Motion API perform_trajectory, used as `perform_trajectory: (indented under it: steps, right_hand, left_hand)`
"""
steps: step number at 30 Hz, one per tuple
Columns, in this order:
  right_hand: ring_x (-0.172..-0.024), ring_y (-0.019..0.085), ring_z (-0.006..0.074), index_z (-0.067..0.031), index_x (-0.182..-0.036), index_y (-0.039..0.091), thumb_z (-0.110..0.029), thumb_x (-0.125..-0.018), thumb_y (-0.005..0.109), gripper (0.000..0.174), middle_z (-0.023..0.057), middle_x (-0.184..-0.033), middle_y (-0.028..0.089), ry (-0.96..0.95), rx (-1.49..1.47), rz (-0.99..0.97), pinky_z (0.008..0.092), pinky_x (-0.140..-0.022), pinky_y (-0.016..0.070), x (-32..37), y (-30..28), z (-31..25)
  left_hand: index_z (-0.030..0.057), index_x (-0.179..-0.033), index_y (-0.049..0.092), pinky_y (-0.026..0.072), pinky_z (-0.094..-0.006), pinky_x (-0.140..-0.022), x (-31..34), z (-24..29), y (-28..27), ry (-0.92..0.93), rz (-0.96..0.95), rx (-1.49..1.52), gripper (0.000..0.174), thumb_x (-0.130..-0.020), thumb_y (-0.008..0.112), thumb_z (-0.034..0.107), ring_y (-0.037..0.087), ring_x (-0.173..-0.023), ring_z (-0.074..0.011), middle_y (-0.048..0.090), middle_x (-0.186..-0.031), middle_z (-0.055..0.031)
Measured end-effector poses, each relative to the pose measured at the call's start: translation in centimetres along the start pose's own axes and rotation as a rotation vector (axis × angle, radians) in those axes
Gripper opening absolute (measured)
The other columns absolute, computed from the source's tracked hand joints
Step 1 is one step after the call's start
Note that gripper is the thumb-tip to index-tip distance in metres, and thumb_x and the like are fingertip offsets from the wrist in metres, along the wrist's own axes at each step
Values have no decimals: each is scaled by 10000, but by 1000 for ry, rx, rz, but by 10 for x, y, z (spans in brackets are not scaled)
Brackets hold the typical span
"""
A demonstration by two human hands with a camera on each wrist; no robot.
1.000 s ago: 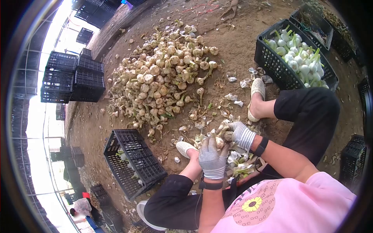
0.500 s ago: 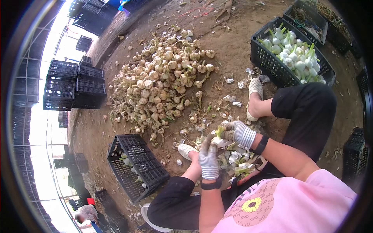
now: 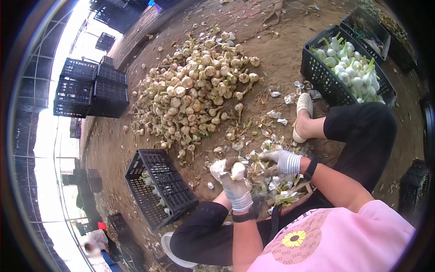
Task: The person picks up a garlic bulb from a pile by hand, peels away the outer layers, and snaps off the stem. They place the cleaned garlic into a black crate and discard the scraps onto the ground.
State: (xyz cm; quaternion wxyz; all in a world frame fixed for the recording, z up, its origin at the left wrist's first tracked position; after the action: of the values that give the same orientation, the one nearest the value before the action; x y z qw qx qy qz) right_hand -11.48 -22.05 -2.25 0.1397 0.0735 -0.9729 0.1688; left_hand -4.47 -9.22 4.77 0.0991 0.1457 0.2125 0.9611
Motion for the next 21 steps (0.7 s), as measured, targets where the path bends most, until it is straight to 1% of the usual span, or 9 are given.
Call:
perform_trajectory:
  steps: [2,4,5,6,9,10,12,18,21]
  right_hand:
    - [-953,578,222,-3,-1213,476,-251,-789,670,528,150,-1073,593,-192,-624,80,319,-846,458,-1,4,-25]
    - [-969,556,176,25,-1216,465,-189,-799,661,509,123,-1084,583,72,-991,-34,310,-851,458,5,15,-30]
    - [-975,544,150,14,-1209,478,-190,-778,684,519,97,-1087,578,61,-1138,25,294,-837,464,2,19,-17]
    - [-975,544,150,14,-1209,478,-190,-778,684,519,97,-1087,578,61,-1131,27,294,-837,464,2,15,-14]
    - [-972,548,159,18,-1211,460,-198,-757,703,558,104,-1100,572,3,-1063,69,296,-825,470,4,1,-21]
    - [-977,547,166,23,-1204,452,-211,-764,697,555,109,-1103,566,-13,-1001,79,297,-833,464,2,-1,-22]
    - [-983,542,171,22,-1169,468,-210,-775,685,506,110,-1089,568,-17,-829,106,301,-855,450,6,-7,-31]
    - [-992,529,169,12,-1141,479,-175,-803,642,420,108,-1064,573,-89,-473,203,302,-893,418,9,-10,-39]
    - [-993,529,164,8,-1150,474,-158,-803,638,418,101,-1070,568,-52,-620,126,307,-891,421,12,-5,-38]
  left_hand:
    - [20,-1263,412,435,-297,-835,-1,-42,-15,-36,-104,-121,727,-822,426,598,510,-985,-185,512,-1115,-89]
    - [22,-1300,371,416,-314,-887,-4,-115,-48,-717,-394,87,831,-786,404,673,500,-1031,-210,503,-1142,-113]
    - [-29,-1268,369,241,-337,-1017,20,-19,39,-90,-181,-125,1068,-633,400,829,327,-1208,-215,416,-1247,-129]
    - [-24,-1201,458,325,-318,-954,20,14,53,188,-271,-129,855,-714,543,673,430,-1126,-201,500,-1166,-112]
    - [34,-937,637,467,-303,-685,10,30,9,162,-82,-581,193,-776,669,135,604,-760,-203,626,-812,-46]
    - [34,-937,637,467,-303,-685,9,32,8,166,-71,-583,193,-776,669,135,604,-760,-203,626,-812,-46]
    - [37,-888,647,471,-316,-681,27,48,46,600,-235,-1281,172,-766,665,156,607,-749,-239,631,-816,-93]
    - [49,-817,647,452,-386,-699,37,43,68,766,-210,-1525,128,-698,631,92,586,-753,-291,620,-787,-122]
    - [16,-769,621,465,-314,-603,18,31,38,400,-131,-1285,59,-736,591,55,592,-680,-210,611,-741,-97]
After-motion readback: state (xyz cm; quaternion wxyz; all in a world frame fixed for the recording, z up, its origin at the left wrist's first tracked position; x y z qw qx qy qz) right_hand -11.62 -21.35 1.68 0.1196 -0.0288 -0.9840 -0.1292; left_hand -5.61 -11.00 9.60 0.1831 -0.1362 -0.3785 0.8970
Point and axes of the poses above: each hand's wrist, its own x-axis away from the middle knuckle, its own y-axis out of the palm, z = x × y, the point moved 10 cm from there along -x, towards the middle knuckle
